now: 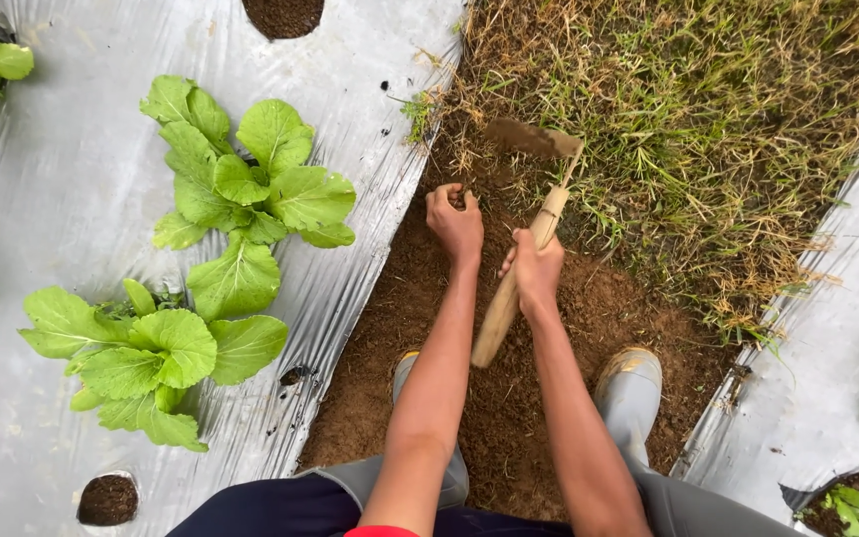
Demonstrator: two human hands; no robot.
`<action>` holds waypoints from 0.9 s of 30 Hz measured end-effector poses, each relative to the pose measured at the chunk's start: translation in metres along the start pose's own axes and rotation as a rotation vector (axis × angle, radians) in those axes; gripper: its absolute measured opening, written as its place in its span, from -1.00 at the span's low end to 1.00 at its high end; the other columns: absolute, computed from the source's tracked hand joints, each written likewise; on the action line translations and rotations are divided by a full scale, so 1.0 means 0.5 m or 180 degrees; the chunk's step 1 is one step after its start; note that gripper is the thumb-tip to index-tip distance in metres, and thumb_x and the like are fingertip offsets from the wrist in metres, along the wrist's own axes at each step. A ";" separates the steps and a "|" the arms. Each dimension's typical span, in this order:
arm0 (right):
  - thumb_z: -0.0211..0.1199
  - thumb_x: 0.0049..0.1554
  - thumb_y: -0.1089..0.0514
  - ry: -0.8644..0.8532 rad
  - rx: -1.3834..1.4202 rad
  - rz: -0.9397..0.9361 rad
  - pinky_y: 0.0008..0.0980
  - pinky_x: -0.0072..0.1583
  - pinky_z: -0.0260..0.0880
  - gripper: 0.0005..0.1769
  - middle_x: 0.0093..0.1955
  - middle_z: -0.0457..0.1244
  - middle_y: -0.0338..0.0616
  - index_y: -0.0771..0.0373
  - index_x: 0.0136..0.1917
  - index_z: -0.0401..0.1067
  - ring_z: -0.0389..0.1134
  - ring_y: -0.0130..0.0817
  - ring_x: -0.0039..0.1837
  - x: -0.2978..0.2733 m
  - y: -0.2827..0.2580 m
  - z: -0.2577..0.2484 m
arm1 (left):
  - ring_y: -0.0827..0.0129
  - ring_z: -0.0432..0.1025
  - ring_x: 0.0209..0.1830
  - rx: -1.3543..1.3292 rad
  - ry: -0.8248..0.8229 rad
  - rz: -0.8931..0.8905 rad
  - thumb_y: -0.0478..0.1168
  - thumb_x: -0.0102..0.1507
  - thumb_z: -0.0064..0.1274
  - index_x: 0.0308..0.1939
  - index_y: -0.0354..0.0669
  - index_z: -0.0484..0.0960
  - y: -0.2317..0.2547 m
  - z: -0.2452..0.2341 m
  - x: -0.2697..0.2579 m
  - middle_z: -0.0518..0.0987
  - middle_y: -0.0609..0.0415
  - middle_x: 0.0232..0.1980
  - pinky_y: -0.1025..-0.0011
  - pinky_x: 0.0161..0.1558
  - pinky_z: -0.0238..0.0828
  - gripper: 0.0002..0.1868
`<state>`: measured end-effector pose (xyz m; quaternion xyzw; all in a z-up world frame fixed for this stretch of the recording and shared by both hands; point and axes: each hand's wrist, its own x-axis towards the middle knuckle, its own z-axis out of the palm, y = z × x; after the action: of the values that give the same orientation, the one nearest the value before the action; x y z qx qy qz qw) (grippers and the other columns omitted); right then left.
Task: The person walks between rows of young leafy vegetables planted in plastic mulch and uses a hand hoe to scrape and remove weeds from the soil path. They repeatedly pull up clumps of grass and weeds by hand and toss them aside while continuing to hoe the ground.
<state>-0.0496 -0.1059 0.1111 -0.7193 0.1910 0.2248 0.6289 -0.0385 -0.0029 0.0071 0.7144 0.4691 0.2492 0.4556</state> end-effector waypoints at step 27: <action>0.12 0.22 0.18 0.0033 -0.0643 0.0056 -0.44 -0.36 0.43 -0.79 -0.45 0.26 -0.12 0.38 0.05 0.33 0.33 -0.39 -0.44 -0.053 0.046 -0.007 | 0.08 0.52 -0.10 -0.0113 -0.0196 -0.0181 -0.37 0.23 0.08 -0.08 -0.25 0.58 0.024 -0.034 -0.025 0.49 -0.06 -0.16 0.18 -0.14 0.58 -0.82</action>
<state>-0.0839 -0.1127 0.1073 -0.7786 0.1769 0.2447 0.5501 -0.0519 -0.0089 0.0266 0.6999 0.4704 0.2223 0.4893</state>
